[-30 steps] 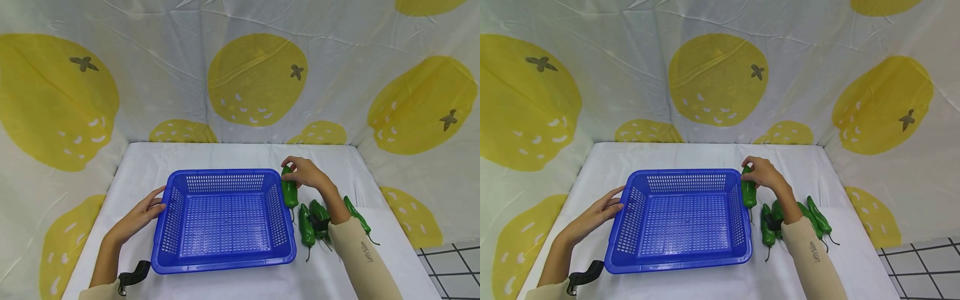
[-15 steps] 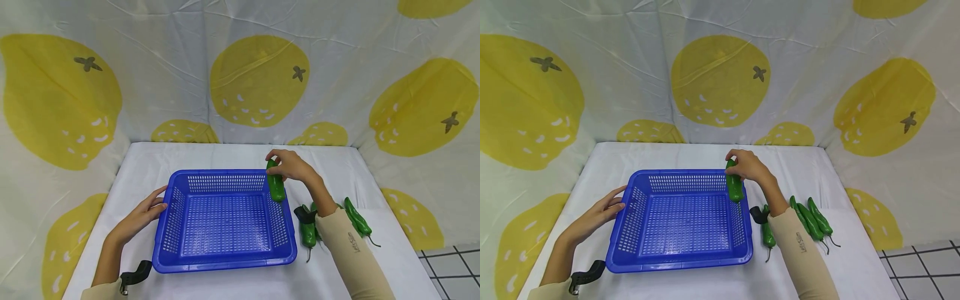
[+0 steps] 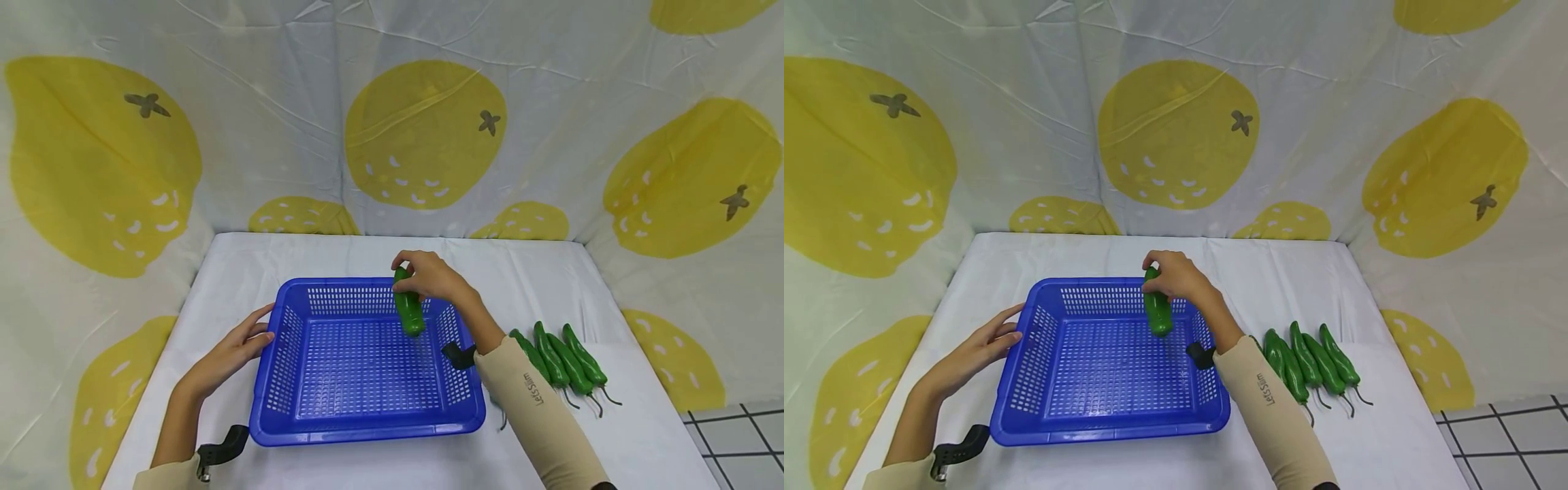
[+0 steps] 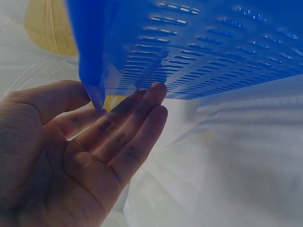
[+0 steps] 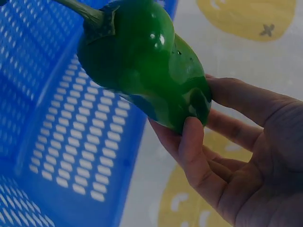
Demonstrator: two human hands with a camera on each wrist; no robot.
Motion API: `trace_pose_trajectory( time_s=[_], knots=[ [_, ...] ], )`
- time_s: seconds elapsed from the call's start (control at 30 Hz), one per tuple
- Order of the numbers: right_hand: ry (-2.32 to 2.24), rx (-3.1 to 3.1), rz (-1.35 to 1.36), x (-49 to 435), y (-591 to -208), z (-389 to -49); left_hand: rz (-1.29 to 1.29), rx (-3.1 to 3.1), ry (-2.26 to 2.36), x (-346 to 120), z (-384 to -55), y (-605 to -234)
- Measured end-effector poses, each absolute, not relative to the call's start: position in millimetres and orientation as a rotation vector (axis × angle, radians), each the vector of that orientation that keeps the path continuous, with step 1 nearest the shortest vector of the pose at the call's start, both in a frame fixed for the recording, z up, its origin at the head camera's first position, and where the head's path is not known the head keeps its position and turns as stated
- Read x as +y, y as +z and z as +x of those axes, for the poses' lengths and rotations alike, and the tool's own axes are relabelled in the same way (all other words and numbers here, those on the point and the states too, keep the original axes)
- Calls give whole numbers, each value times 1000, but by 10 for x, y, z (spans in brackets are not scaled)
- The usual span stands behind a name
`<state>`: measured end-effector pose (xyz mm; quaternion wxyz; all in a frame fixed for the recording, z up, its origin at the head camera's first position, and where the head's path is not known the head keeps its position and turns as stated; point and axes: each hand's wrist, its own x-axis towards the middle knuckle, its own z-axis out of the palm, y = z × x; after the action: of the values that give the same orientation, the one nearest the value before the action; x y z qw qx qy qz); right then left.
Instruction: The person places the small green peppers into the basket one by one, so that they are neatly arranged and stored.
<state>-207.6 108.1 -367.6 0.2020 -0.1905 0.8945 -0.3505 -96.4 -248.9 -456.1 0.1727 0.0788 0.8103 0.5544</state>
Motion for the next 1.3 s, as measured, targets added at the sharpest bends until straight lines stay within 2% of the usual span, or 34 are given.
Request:
trace_pose_trajectory(
  time_s=[0.73,1.1,1.3],
  knots=[
    [-1053,2345,-596,37,-4238,-1827,222,2287,1575,-2409,-913,-4500],
    [-1136,2329,-412,-195,-4567,-1697,240,2274,1562,-2374,-919,-4520],
    [-1116,2358,-399,-294,-4685,-1608,243,2266,1572,-2386,-909,-4520]
  ],
)
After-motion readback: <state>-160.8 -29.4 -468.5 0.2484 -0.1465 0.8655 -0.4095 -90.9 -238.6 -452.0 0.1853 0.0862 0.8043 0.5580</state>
